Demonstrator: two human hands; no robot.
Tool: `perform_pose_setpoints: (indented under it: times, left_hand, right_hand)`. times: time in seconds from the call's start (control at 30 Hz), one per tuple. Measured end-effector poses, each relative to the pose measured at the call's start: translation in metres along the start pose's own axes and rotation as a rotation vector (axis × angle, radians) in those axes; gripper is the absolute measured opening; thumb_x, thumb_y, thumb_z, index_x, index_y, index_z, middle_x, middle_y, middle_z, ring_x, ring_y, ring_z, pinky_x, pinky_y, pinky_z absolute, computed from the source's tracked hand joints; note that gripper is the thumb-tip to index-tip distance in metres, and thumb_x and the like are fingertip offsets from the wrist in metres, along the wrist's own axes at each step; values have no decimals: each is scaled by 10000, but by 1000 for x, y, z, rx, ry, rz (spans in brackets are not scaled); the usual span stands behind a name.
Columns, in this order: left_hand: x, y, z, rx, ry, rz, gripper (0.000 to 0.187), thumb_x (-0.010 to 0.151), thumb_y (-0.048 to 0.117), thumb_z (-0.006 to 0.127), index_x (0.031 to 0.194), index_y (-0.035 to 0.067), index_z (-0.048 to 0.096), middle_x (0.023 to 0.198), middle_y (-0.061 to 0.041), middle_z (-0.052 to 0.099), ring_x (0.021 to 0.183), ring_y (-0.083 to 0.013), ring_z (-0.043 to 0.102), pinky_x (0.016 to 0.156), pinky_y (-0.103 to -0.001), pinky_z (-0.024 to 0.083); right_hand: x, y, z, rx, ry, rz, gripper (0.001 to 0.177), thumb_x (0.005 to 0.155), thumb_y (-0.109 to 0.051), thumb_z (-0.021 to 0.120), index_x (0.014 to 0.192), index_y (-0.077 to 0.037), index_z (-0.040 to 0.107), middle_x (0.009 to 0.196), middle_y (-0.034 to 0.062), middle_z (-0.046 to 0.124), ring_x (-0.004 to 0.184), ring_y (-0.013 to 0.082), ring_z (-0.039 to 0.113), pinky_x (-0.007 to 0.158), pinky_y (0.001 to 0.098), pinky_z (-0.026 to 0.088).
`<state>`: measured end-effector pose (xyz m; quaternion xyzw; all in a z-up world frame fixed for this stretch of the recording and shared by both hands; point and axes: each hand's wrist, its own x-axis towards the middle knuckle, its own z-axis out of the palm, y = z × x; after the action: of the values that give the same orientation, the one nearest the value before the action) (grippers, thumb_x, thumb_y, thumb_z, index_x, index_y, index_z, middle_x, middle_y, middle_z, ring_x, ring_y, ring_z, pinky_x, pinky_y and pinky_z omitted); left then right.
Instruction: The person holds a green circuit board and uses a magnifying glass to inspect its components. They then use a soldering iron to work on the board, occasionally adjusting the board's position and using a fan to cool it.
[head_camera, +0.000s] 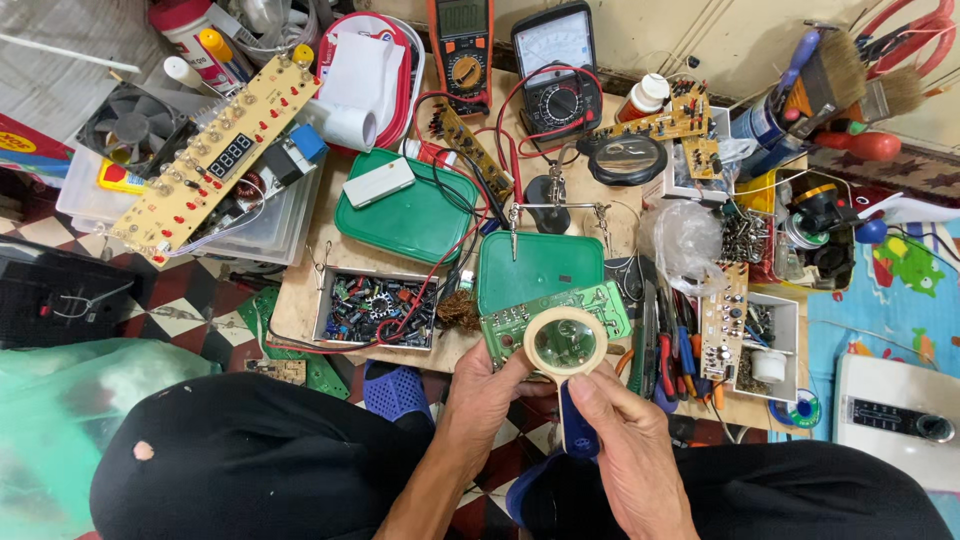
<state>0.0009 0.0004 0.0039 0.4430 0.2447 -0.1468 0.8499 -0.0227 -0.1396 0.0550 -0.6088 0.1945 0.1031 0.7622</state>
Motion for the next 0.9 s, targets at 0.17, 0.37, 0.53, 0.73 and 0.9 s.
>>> perform_pose_setpoints:
  times: [0.17, 0.37, 0.53, 0.73, 0.9]
  left_hand:
    - [0, -2, -1, -1, -22, 30, 438, 944, 272, 777, 1340, 83, 775, 1288, -54, 830, 1083, -187, 769, 866, -404, 717]
    - [4, -9, -3, -14, -24, 45, 453, 940, 279, 783, 1344, 76, 764, 1270, -60, 820, 1057, -188, 765, 847, -411, 727]
    - [3, -7, -3, -3, -37, 42, 462, 938, 280, 784, 1358, 88, 754, 1295, -53, 825, 1072, -188, 770, 848, -407, 722]
    - [4, -8, -2, -18, -15, 18, 448, 931, 262, 796, 1341, 84, 759, 1278, -58, 831, 1048, -192, 768, 843, -399, 712]
    - [5, -11, -4, -21, -68, 74, 435, 951, 290, 781, 1335, 87, 756, 1265, -62, 828, 1015, -191, 777, 849, -410, 718]
  right_hand:
    - [0, 1, -3, -23, 24, 25, 456, 930, -129, 725, 1360, 14, 777, 1676, 165, 665, 1641, 194, 505, 1365, 387, 346]
    - [-1, 1, -3, -26, -52, -58, 403, 965, -125, 709, 1322, 41, 797, 1623, 165, 696, 1574, 204, 547, 1348, 396, 364]
    - [1, 2, -4, -58, -4, -27, 415, 955, -125, 712, 1336, 18, 795, 1634, 149, 697, 1600, 183, 528, 1362, 386, 342]
    - [0, -3, -2, -63, -8, -6, 436, 950, -135, 712, 1354, 10, 788, 1646, 139, 693, 1617, 185, 520, 1366, 385, 341]
    - [-2, -3, 1, -15, -36, -42, 418, 974, -87, 684, 1350, 68, 780, 1564, 151, 732, 1511, 192, 586, 1335, 377, 394]
